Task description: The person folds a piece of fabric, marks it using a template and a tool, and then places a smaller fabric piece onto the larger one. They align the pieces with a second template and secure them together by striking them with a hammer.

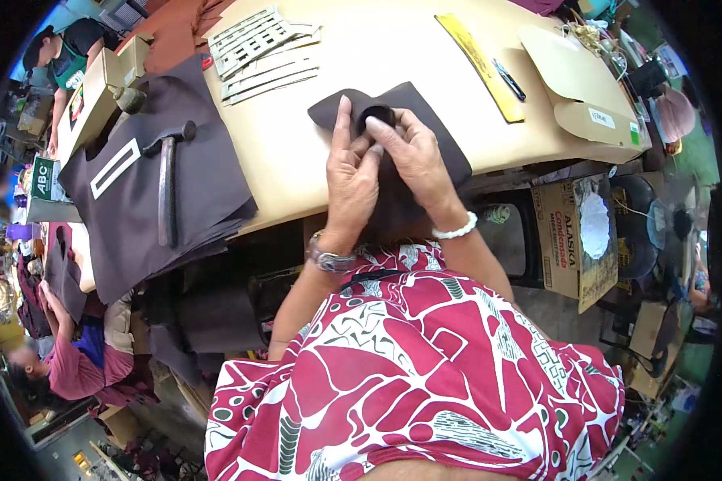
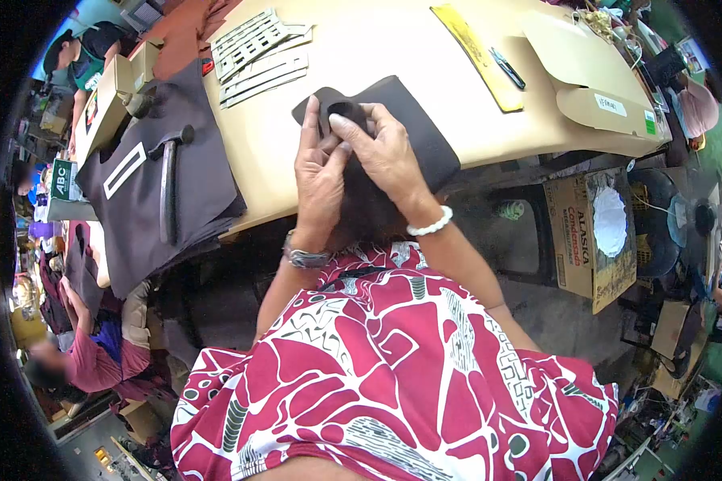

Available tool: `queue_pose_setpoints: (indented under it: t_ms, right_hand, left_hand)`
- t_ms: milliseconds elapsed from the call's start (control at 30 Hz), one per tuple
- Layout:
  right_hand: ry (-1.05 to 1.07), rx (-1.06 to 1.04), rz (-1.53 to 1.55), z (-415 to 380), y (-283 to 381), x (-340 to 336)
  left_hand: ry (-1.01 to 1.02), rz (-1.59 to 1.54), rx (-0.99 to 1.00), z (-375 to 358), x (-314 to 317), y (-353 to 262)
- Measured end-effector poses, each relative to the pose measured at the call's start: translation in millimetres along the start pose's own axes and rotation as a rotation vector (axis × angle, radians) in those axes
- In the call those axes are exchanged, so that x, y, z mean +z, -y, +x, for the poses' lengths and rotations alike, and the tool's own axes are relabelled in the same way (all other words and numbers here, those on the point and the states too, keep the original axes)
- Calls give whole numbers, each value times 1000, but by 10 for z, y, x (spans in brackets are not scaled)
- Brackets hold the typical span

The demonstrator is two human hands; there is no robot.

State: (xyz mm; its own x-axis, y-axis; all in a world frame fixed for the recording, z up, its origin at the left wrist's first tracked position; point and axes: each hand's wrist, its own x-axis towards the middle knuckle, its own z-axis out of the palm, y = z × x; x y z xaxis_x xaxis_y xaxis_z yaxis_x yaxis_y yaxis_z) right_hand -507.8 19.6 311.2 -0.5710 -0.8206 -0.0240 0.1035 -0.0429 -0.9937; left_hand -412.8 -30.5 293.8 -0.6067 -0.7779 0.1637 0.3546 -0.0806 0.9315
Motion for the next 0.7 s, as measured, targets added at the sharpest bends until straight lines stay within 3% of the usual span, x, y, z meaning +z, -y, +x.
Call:
queue_pose_setpoints:
  t_ms: [33, 100, 200, 300, 367, 400, 500, 567, 633, 700]
  right_hand:
    - [-33, -56, -28, 16, -122, 18]
    - [-56, -82, 260, 55, -304, 54]
    - [12, 87, 472, 4, -394, -14]
    - [2, 119, 692, -50, -368, -112]
    - [-130, 210, 700, -36, -304, -383]
    - [-65, 187, 680, -13, -292, -616]
    - [-161, 101, 423, 74, -285, -1426]
    - [-223, 103, 146, 169, -33, -1650]
    - [-299, -389, -538, 405, -315, -2014]
    - [-473, -383, -956, 460, -77, -1834]
  left_hand:
    - [-46, -123, 12, 2, 66, 23]
    - [-111, -244, -11, 54, 26, 179]
    - [-151, -278, -120, -11, -129, 220]
    - [-194, -356, -75, -58, -212, 160]
    - [-279, -128, 11, -80, -438, 18]
    - [-278, -109, 33, -73, -497, -171]
    - [-284, 395, 40, -154, -999, -593]
    - [6, 765, 84, -163, -1223, -863]
    - [27, 764, -81, -154, -1206, -910]
    - [-20, 955, 16, -60, -1280, -780]
